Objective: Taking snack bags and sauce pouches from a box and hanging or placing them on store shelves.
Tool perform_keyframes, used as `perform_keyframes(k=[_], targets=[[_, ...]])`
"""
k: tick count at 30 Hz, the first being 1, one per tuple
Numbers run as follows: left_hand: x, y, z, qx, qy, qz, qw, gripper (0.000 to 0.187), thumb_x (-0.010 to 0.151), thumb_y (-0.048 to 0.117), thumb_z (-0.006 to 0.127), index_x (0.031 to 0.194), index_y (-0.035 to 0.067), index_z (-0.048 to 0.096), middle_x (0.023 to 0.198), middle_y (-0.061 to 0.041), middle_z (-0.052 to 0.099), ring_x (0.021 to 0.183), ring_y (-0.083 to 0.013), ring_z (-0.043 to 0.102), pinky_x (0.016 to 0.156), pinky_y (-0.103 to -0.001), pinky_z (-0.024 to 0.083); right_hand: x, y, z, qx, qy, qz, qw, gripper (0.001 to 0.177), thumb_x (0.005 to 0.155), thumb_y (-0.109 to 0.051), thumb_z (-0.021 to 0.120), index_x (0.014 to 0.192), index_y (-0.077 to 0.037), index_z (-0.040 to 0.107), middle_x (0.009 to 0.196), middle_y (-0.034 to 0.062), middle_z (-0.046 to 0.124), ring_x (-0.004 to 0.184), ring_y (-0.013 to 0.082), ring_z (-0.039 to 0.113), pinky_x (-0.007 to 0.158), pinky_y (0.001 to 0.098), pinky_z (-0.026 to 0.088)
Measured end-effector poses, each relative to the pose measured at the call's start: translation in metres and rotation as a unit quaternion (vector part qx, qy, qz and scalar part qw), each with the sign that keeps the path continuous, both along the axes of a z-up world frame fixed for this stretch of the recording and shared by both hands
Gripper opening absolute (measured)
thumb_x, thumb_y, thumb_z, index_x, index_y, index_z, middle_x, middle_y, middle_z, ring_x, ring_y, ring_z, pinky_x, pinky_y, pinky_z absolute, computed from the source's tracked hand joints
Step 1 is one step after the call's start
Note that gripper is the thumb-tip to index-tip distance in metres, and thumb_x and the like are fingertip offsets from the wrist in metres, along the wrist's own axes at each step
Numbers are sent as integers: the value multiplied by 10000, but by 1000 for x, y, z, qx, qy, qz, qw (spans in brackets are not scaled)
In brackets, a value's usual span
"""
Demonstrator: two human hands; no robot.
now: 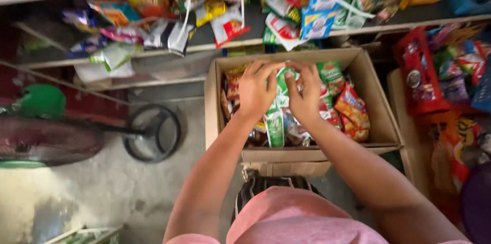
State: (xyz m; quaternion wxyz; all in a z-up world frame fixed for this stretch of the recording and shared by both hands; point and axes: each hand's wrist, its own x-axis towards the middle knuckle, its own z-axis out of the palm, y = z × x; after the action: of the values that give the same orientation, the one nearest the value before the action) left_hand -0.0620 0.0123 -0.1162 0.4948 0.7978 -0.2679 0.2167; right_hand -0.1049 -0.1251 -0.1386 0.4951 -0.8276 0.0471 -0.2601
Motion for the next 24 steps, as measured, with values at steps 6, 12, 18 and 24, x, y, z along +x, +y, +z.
perform_keyframes(k=[6, 12, 18, 24], targets=[[7, 41, -138, 116, 171, 67, 976, 213, 898, 96, 678, 1090, 142, 760, 1089, -110, 714, 993, -331, 691, 883, -428, 549, 0, 9, -107, -49, 5, 84, 995, 192, 1015, -108, 668, 1194, -39, 682, 1153, 152, 675, 1043, 293, 666, 854, 357, 538], [-8, 71, -257, 306, 323, 68, 893, 587, 830, 195, 718, 1396, 169, 563, 1376, -145, 570, 1258, -376, 551, 1012, -436, 489, -9, 20, -197, -84, 228, 131, 961, 304, 928, -245, 713, 1201, -113, 691, 1112, 120, 731, 882, 283, 719, 823, 380, 561], [-15, 64, -311, 368, 321, 74, 870, 762, 824, 165, 675, 1536, 183, 401, 1548, -164, 426, 1382, -422, 405, 1017, -455, 463, -25, 28, -256, -31, 298, 187, 936, 467, 938, -332, 680, 1357, -133, 635, 1232, 159, 700, 1055, 301, 714, 907, 395, 548], [-10, 58, -274, 348, 341, 113, 866, 566, 895, 189, 607, 1454, 242, 530, 1539, -93, 476, 1399, -337, 417, 1030, -533, 441, -26, 16, -289, 30, 402, 161, 901, 645, 977, -466, 605, 1498, -104, 488, 1285, 138, 707, 1148, 294, 699, 971, 382, 532]])
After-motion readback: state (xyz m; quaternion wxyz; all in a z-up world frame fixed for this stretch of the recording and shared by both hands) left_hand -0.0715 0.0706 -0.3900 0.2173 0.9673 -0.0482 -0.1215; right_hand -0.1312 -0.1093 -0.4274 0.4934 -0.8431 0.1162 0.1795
